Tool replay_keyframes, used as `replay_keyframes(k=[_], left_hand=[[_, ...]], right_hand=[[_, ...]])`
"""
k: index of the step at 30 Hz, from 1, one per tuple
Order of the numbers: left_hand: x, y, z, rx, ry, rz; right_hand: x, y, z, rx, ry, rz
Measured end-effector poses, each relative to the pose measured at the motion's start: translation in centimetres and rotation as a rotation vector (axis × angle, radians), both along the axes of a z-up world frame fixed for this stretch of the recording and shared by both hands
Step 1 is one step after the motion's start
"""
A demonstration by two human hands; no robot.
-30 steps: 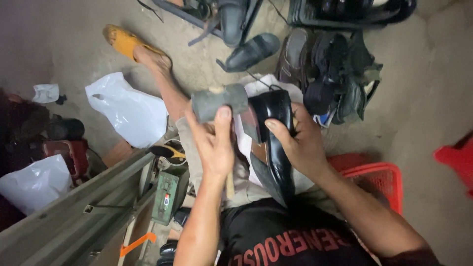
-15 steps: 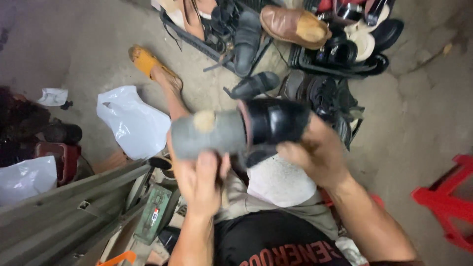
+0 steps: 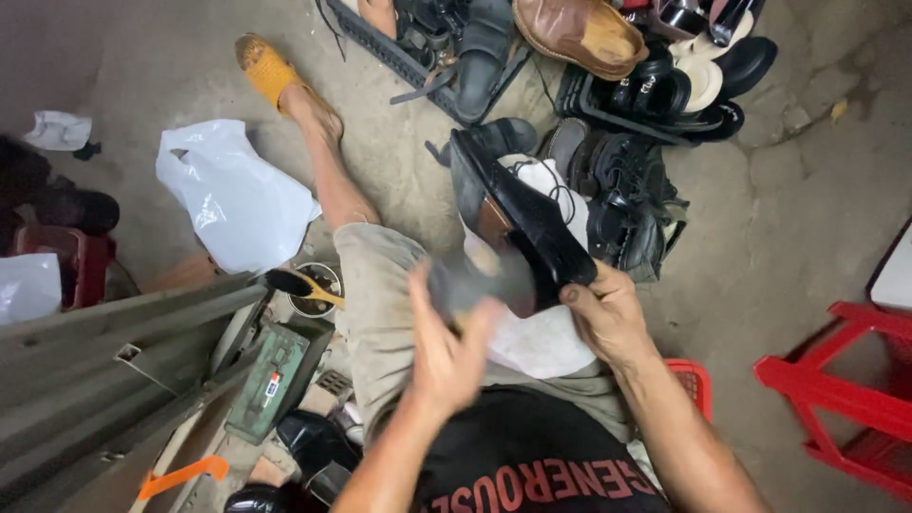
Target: The worker is hammering the soles of various leather shoes to secure them or shape them during the repair process.
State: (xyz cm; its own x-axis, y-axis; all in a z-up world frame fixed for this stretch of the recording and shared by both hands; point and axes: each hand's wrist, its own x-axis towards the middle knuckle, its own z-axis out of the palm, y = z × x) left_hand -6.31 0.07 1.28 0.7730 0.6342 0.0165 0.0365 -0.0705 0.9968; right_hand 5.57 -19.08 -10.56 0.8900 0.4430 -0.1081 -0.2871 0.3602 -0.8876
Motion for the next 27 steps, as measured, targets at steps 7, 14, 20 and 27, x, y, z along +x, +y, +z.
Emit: replay_keyframes(k=[7, 14, 20, 27], left_hand=[[3.0, 1.6, -1.3, -0.032, 0.060, 0.028], [4.8, 1.2, -2.4, 0.037, 0.086, 0.042], [5.1, 1.7, -0.2, 0.023, 0.212, 0.017], [6.5, 1.6, -0.7, -0.008, 0.059, 0.029]], right_hand=[[0.1, -0.4, -0.3, 0.102, 0.061, -0.034], [-2.3, 1.3, 4.9, 0.168, 0.106, -0.077], [-2.7, 0.1, 2.0, 0.160, 0.051, -0.098], [-1.8, -2.2, -2.3, 0.054, -0.001, -0.016]])
